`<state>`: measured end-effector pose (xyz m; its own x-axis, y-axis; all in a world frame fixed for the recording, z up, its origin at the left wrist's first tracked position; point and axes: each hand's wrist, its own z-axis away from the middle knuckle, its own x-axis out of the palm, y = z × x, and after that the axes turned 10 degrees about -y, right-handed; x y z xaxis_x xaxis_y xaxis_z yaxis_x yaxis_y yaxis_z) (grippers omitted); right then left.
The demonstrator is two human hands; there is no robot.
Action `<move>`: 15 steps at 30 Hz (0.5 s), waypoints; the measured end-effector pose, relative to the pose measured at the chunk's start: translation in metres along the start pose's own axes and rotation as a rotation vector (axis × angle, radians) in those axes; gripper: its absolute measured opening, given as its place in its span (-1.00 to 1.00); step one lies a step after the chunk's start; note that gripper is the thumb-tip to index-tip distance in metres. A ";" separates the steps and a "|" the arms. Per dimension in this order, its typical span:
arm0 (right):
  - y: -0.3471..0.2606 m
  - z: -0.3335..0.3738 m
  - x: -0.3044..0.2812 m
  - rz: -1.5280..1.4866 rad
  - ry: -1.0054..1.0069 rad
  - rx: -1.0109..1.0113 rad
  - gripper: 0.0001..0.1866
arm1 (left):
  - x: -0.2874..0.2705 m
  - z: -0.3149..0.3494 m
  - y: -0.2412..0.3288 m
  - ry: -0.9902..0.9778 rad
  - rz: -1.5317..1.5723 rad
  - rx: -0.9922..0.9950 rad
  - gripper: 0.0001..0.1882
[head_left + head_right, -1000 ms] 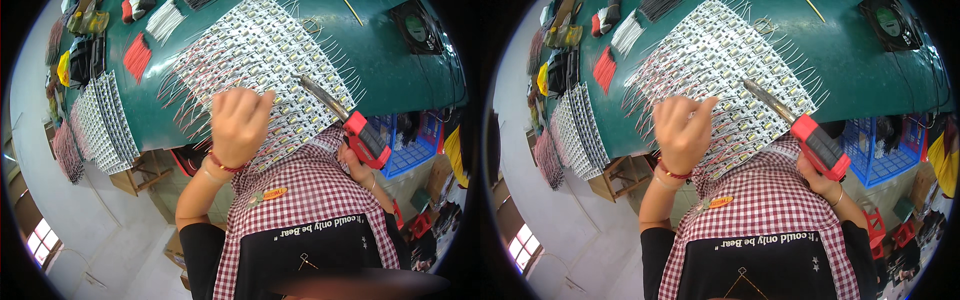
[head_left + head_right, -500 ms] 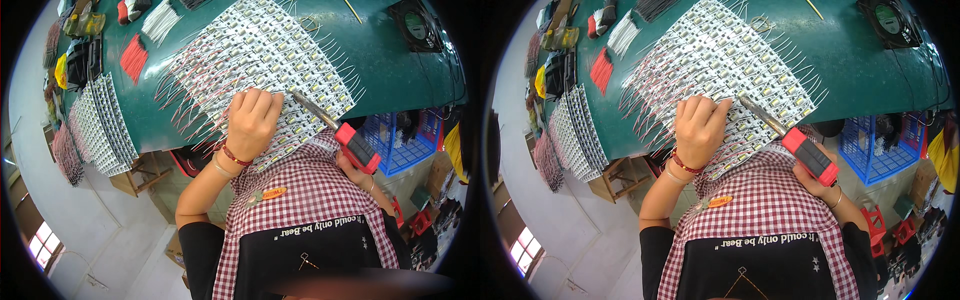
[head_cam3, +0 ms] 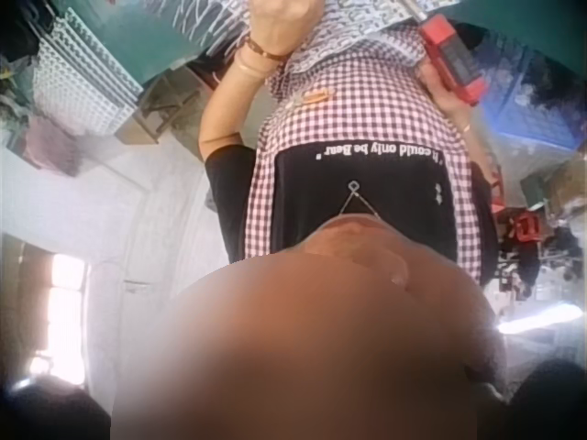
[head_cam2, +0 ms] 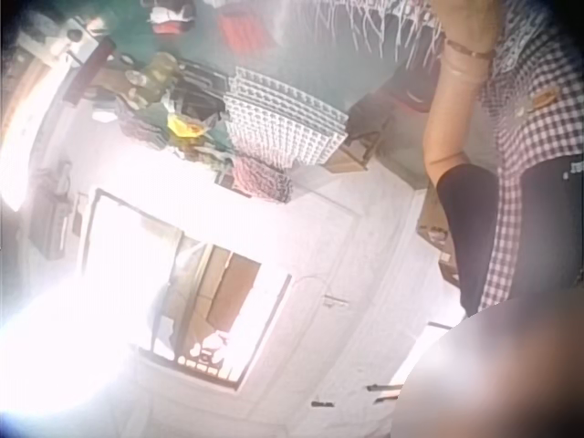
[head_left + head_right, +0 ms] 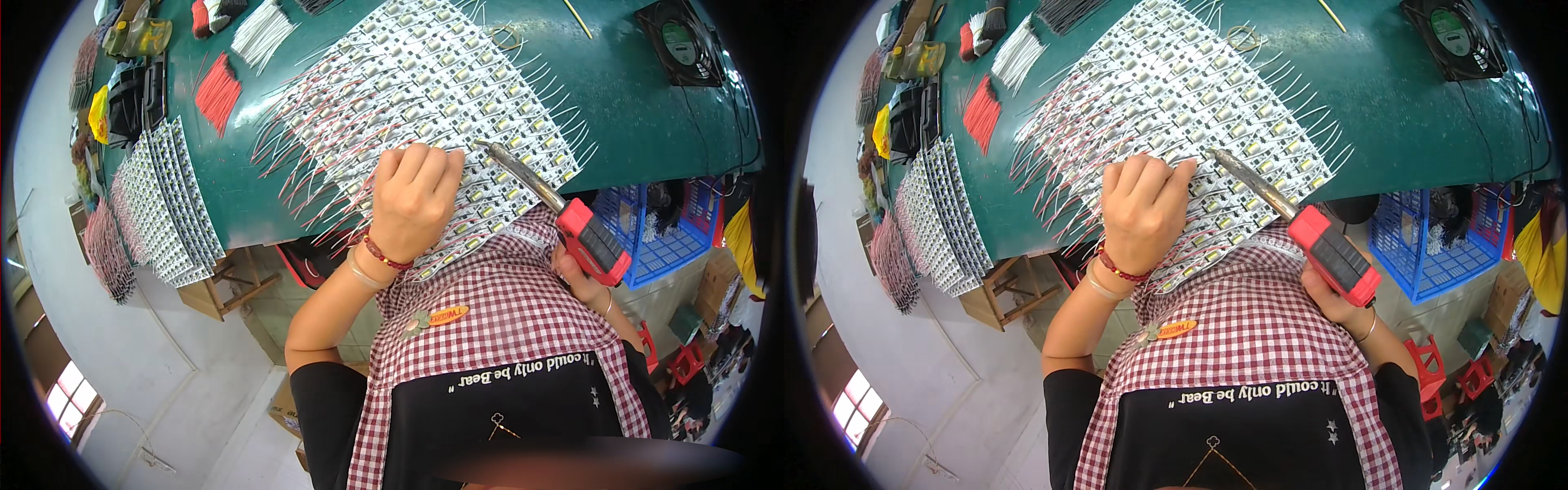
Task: The person solders wires and electronic components onto an LED panel with a soldering iron.
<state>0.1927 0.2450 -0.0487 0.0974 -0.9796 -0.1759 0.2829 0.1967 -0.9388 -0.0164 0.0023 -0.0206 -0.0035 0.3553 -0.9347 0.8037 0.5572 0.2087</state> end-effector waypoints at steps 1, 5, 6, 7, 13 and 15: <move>0.000 0.000 0.000 0.000 -0.001 0.000 -0.81 | 0.000 0.000 0.000 0.001 0.001 -0.004 -0.76; 0.005 0.001 -0.002 0.032 -0.021 -0.007 -0.79 | -0.006 0.002 -0.004 0.002 0.031 -0.009 -0.74; 0.006 0.002 -0.002 0.049 -0.034 -0.010 -0.78 | -0.013 0.003 -0.005 0.004 0.019 -0.026 -0.73; 0.005 0.001 -0.003 0.048 -0.036 -0.007 -0.78 | -0.021 0.004 -0.005 0.005 0.008 -0.049 -0.72; 0.008 0.007 -0.003 -0.037 -0.014 0.033 -0.80 | -0.028 0.005 0.009 0.089 -0.015 -0.023 -0.70; 0.011 0.011 -0.005 0.074 -0.035 0.025 -0.83 | -0.012 0.004 0.014 0.000 0.071 0.039 -0.71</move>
<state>0.2054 0.2528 -0.0547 0.1520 -0.9604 -0.2335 0.2971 0.2697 -0.9160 -0.0028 0.0022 -0.0076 0.0542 0.3925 -0.9182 0.8246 0.5009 0.2628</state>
